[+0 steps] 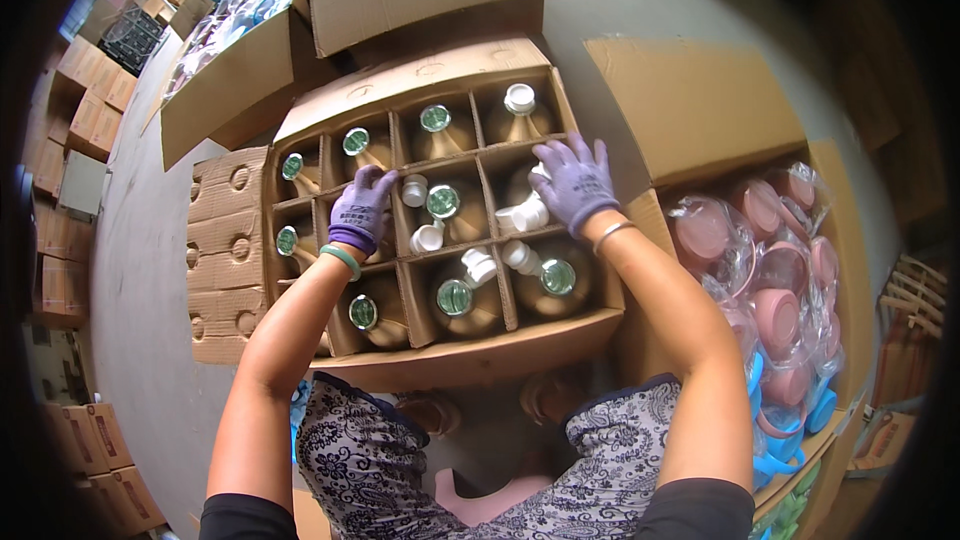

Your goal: The person inserts glass bottles into plastic-lined insulated jugs, secures the lids, and packs the finished jugs into cardboard boxes.

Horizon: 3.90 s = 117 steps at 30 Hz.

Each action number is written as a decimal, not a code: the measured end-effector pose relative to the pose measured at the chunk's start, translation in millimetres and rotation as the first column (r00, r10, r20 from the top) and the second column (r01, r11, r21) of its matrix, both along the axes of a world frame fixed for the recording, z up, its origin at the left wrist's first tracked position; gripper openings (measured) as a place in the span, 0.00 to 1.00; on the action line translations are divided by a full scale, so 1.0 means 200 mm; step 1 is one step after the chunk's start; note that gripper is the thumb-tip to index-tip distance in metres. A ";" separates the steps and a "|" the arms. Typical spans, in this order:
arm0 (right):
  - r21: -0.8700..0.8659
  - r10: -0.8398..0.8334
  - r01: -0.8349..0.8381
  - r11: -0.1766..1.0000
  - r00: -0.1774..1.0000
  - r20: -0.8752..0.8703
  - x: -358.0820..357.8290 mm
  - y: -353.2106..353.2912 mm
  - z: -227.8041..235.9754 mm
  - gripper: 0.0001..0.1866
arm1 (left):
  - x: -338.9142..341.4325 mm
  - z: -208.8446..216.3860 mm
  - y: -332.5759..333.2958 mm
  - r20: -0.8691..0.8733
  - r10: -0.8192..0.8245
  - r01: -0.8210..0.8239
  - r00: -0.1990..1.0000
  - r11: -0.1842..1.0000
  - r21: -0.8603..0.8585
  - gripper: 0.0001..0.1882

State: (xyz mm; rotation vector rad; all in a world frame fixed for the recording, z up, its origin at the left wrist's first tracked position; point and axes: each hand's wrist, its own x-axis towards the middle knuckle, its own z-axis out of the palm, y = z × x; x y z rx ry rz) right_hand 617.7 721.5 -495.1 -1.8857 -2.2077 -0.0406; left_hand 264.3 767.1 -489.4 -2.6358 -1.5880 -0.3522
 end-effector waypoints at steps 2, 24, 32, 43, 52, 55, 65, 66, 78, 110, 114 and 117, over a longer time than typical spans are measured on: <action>0.043 -0.008 -0.001 0.999 0.977 0.213 -0.08 -0.01 -0.01 0.30 | -0.01 -0.05 -0.01 0.028 0.014 -0.014 0.999 1.000 0.009 0.33; -0.368 0.236 -0.293 0.883 0.953 -0.192 -0.03 -0.50 0.32 0.23 | 0.38 0.06 -0.06 0.071 -0.059 0.070 0.996 0.982 -0.173 0.32; 0.153 0.277 -0.276 0.949 0.961 0.017 -0.14 -0.60 0.07 0.15 | 0.50 0.03 -0.18 -0.020 -0.270 0.271 0.963 0.962 0.043 0.22; -0.666 0.143 -0.140 0.733 0.988 -0.050 -0.28 -0.34 0.31 0.31 | 0.42 -0.12 -0.05 0.169 -0.437 0.422 0.883 0.899 0.121 0.34; -0.246 -0.063 0.016 0.969 0.981 -0.185 -0.29 -0.42 0.08 0.23 | 0.21 0.08 0.01 -0.200 -0.143 0.082 0.969 0.955 -0.285 0.29; -0.013 0.177 -0.199 0.980 0.895 -0.410 -0.37 -0.45 0.19 0.20 | 0.24 0.04 0.03 -0.357 -0.085 0.003 0.930 0.975 -0.223 0.25; -0.086 0.405 -0.405 0.910 0.914 -0.017 -0.91 -0.54 -0.03 0.23 | 0.04 0.09 0.13 0.322 0.069 -0.078 0.944 0.997 0.016 0.27; -0.023 0.395 -0.394 0.919 0.919 0.001 -0.91 -0.52 -0.06 0.22 | 0.02 0.16 0.14 0.347 0.229 -0.190 0.910 0.971 -0.143 0.27; -0.042 0.050 -0.052 0.998 0.998 -0.040 -0.29 -0.15 0.19 0.20 | -0.06 0.06 0.52 0.409 0.100 -0.139 0.907 0.988 0.067 0.22; 0.306 0.372 -0.235 0.923 0.750 -0.546 -0.62 0.03 0.39 0.26 | 0.13 0.05 -0.16 -0.074 0.126 -0.146 0.989 0.888 -0.436 0.26; 0.161 0.297 -0.249 0.955 0.807 -0.511 -0.85 0.45 0.28 0.26 | -0.04 0.12 -0.13 0.361 0.318 -0.122 0.877 0.873 -0.472 0.22; 0.100 0.276 -0.258 0.961 0.865 -0.420 -1.04 0.74 0.17 0.24 | -0.35 0.15 0.00 0.671 0.354 -0.144 0.652 0.926 -0.349 0.19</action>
